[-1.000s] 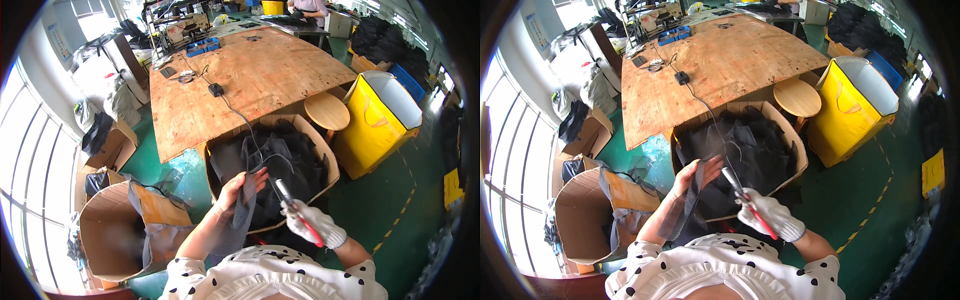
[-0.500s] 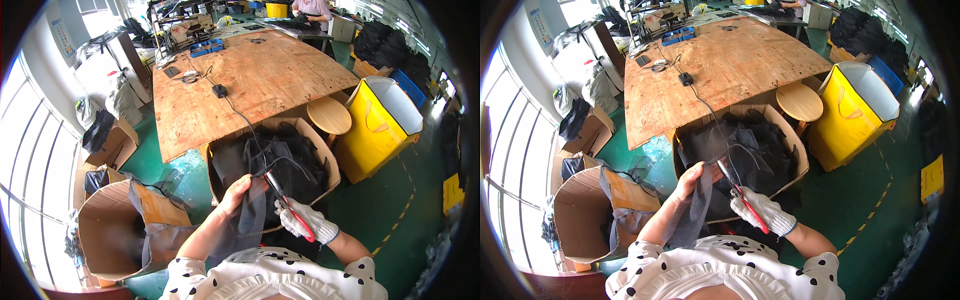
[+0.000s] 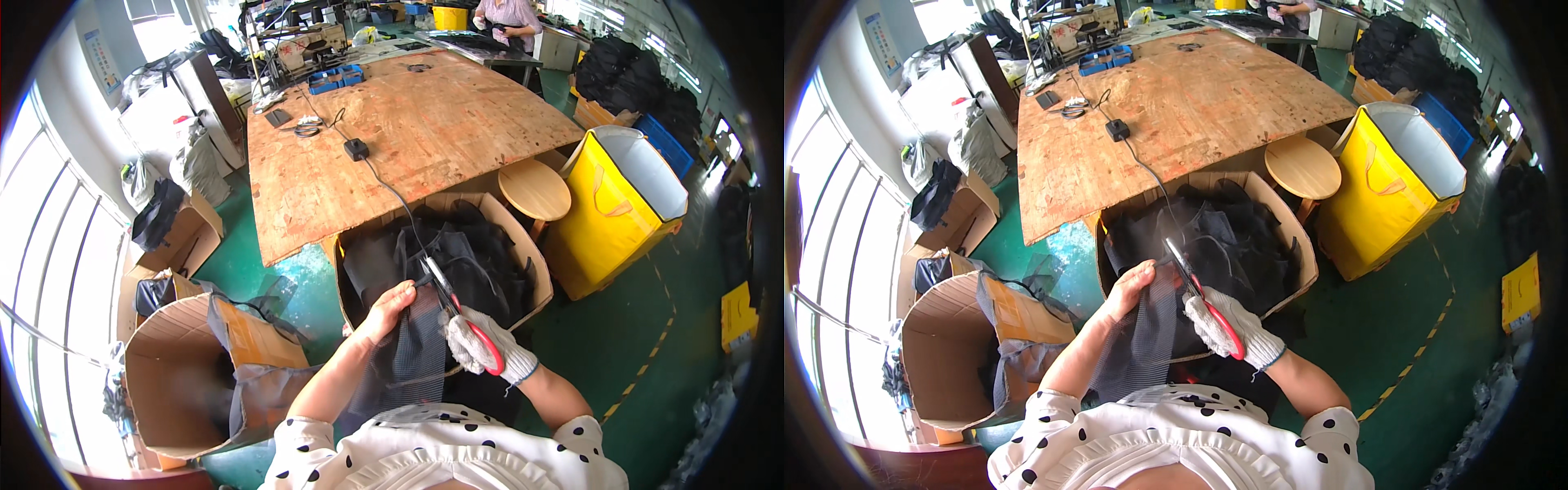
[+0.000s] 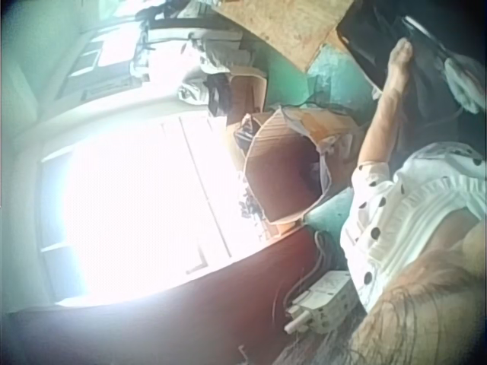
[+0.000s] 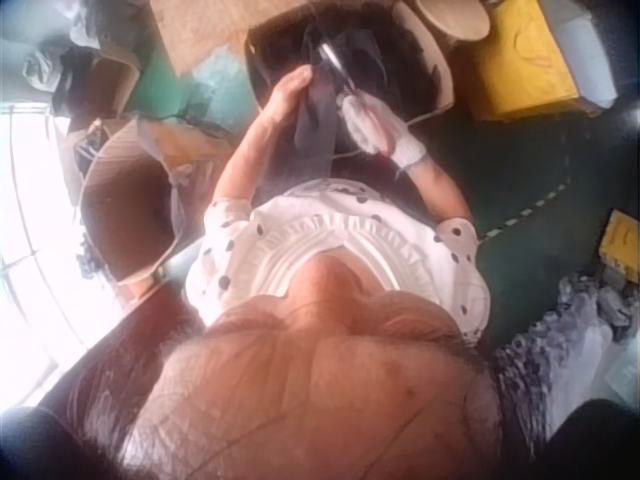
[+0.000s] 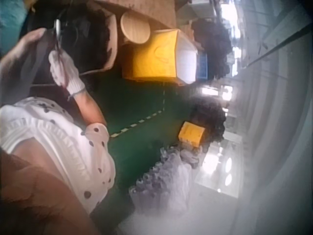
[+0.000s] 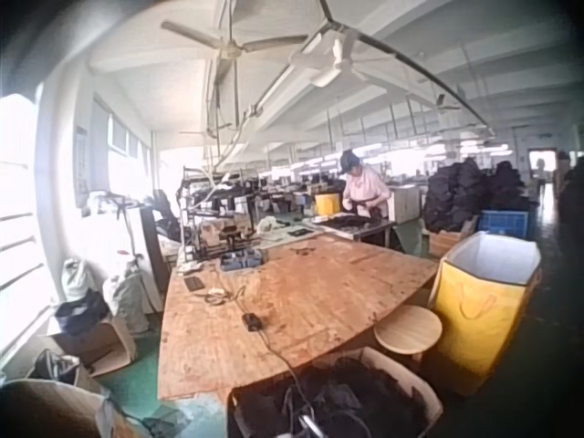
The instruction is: The person trims excess threads and material from black mesh pieces using scissors.
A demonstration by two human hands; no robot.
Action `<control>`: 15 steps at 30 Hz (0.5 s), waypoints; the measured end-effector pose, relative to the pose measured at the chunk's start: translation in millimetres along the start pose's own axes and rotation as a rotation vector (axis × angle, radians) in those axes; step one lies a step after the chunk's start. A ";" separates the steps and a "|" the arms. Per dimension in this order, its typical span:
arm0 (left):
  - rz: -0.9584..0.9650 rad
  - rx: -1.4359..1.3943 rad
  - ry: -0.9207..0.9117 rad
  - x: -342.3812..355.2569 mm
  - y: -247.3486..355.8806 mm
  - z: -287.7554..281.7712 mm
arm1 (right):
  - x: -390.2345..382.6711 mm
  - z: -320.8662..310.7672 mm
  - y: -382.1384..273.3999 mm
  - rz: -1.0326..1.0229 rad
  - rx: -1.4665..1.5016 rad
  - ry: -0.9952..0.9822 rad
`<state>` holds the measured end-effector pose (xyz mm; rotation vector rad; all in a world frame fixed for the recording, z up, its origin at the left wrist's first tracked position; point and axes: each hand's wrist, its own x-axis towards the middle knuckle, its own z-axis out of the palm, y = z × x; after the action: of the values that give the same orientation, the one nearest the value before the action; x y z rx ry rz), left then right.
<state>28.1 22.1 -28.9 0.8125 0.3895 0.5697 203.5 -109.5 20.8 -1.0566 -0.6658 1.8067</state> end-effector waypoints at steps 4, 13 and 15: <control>0.022 0.052 -0.035 13.6 9.4 -0.2 | 8.7 -8.2 -3.6 -0.022 0.020 0.043; 0.194 0.695 -0.074 18.0 27.6 28.6 | 15.8 -27.4 -22.7 -0.532 -0.158 0.165; 0.514 1.063 -0.157 22.7 23.6 45.5 | 18.9 -16.7 -19.7 -0.847 -0.963 0.548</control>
<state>62.4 23.3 15.4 2.0038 0.3242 0.7655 222.6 -83.8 20.9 -1.4668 -1.4045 0.3759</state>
